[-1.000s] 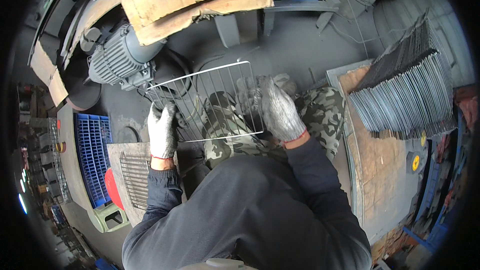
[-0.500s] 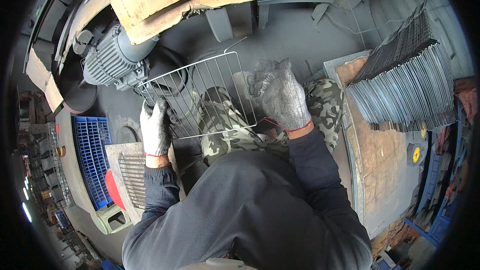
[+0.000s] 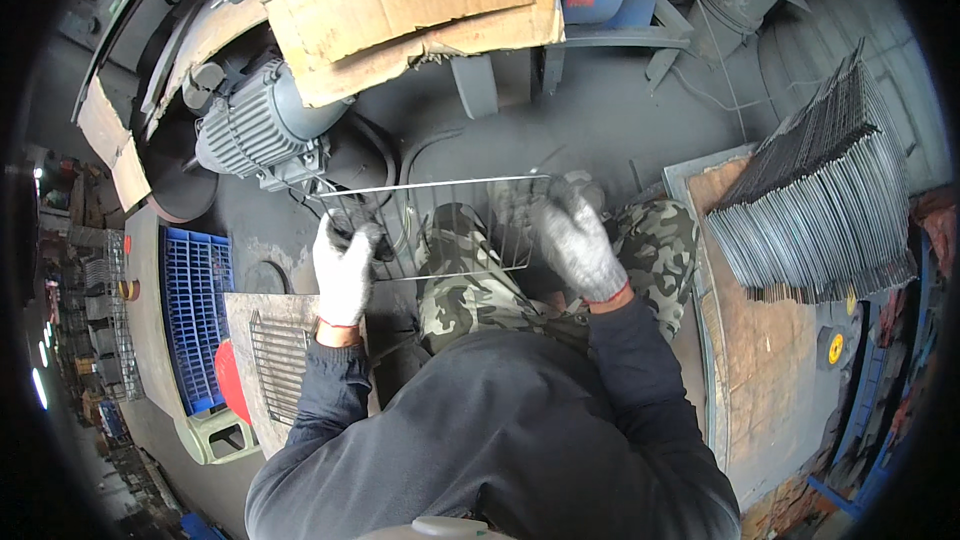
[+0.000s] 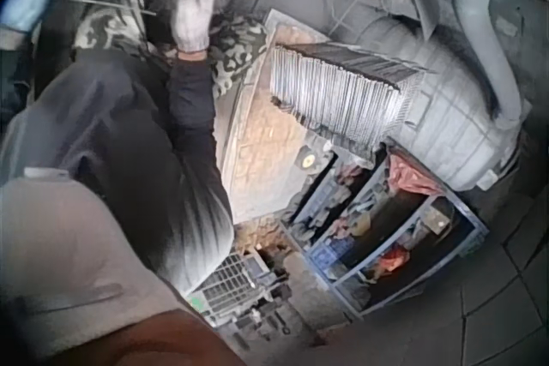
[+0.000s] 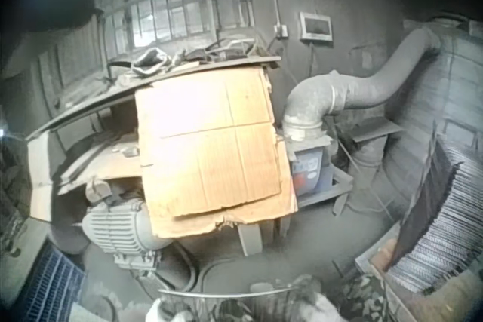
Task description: Inspecting and stacking metal wire grates on a fabrication floor.
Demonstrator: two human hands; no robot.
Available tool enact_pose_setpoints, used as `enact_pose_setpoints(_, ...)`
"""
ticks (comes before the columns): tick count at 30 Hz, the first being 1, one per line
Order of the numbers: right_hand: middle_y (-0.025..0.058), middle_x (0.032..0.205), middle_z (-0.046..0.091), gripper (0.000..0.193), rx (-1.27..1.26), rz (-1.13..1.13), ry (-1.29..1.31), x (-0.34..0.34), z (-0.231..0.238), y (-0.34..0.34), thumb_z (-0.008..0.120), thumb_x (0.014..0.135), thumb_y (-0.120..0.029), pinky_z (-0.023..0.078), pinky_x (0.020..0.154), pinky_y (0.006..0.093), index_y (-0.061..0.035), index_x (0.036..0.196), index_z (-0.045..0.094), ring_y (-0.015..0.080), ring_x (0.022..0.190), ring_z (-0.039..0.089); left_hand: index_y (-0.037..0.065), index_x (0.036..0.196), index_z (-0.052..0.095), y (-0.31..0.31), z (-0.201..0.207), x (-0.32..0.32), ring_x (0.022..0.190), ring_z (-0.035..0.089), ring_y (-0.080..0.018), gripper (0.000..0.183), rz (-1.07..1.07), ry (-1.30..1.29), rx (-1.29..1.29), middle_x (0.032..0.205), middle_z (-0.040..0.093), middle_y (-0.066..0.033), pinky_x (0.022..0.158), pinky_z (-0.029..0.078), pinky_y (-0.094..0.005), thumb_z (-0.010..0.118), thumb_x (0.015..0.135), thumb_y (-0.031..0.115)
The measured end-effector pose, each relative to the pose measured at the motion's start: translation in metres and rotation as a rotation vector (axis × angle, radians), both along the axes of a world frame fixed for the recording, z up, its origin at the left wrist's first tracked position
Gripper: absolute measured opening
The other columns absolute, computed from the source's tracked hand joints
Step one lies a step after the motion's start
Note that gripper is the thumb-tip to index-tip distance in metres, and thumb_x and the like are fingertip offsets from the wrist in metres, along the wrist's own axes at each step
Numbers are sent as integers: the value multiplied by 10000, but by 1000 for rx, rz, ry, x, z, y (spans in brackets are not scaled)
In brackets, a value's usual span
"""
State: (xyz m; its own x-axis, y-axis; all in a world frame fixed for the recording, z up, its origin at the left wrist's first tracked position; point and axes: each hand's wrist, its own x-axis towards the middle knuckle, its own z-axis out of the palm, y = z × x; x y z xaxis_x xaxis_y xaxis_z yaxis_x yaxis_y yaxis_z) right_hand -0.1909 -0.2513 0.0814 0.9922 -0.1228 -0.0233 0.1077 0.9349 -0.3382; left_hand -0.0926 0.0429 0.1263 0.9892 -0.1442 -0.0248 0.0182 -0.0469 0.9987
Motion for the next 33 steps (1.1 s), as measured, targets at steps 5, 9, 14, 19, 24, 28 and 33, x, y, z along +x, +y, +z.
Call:
enact_pose_setpoints(5,72,1240,720,305,-1016,-108,238,11,17,2,672,1022,19,556,960,296,-17,1324,652,146,1093,679,23,1152,642,-17,-3,-7,855,634,-106,204,-1,-97,-139,992,695,-29,787,543,-266,714,965,-12)
enact_pose_setpoints(9,61,1170,743,261,-942,-161,240,12,14,2,700,1010,10,558,926,320,-10,1270,685,141,1040,689,17,1138,627,-19,-17,-6,857,650,-110,202,-20,-174,-205,982,700,-37,796,550,-274,731,966,-7)
enact_pose_setpoints(14,53,1135,751,238,-966,-198,252,16,19,0,750,991,-44,552,914,331,-8,1223,709,135,1014,687,15,1106,623,-25,-10,-4,836,656,-112,178,-14,-127,-102,981,701,-57,728,555,-279,746,977,25)
enact_pose_setpoints(19,65,1048,764,205,-1036,-135,396,46,-1,-23,758,995,-147,547,867,318,-11,1148,739,138,921,672,-3,1150,619,-52,-32,34,798,661,-97,202,-160,179,-39,924,708,-61,734,541,-262,708,1031,134)
enact_pose_setpoints(24,111,1013,758,332,-1712,11,605,56,-27,-86,720,1013,-255,537,833,343,30,1182,747,164,914,673,5,1158,638,-82,-71,62,707,725,-241,166,-263,645,-411,935,728,-107,670,646,-437,653,1036,116)
enact_pose_setpoints(28,81,848,712,315,-1204,61,521,60,-2,-107,737,995,-293,580,657,337,11,1076,722,186,746,702,-2,1175,680,-79,-83,94,815,761,-274,183,-376,918,-489,981,754,-145,759,666,-434,620,1054,122)
enact_pose_setpoints(33,113,1050,761,284,-1053,159,274,79,-2,-113,591,1021,-106,595,789,348,-8,1249,730,237,901,740,-3,1165,666,-81,-82,114,991,742,-308,202,-331,999,-659,1090,746,-145,924,619,-485,566,1073,146)
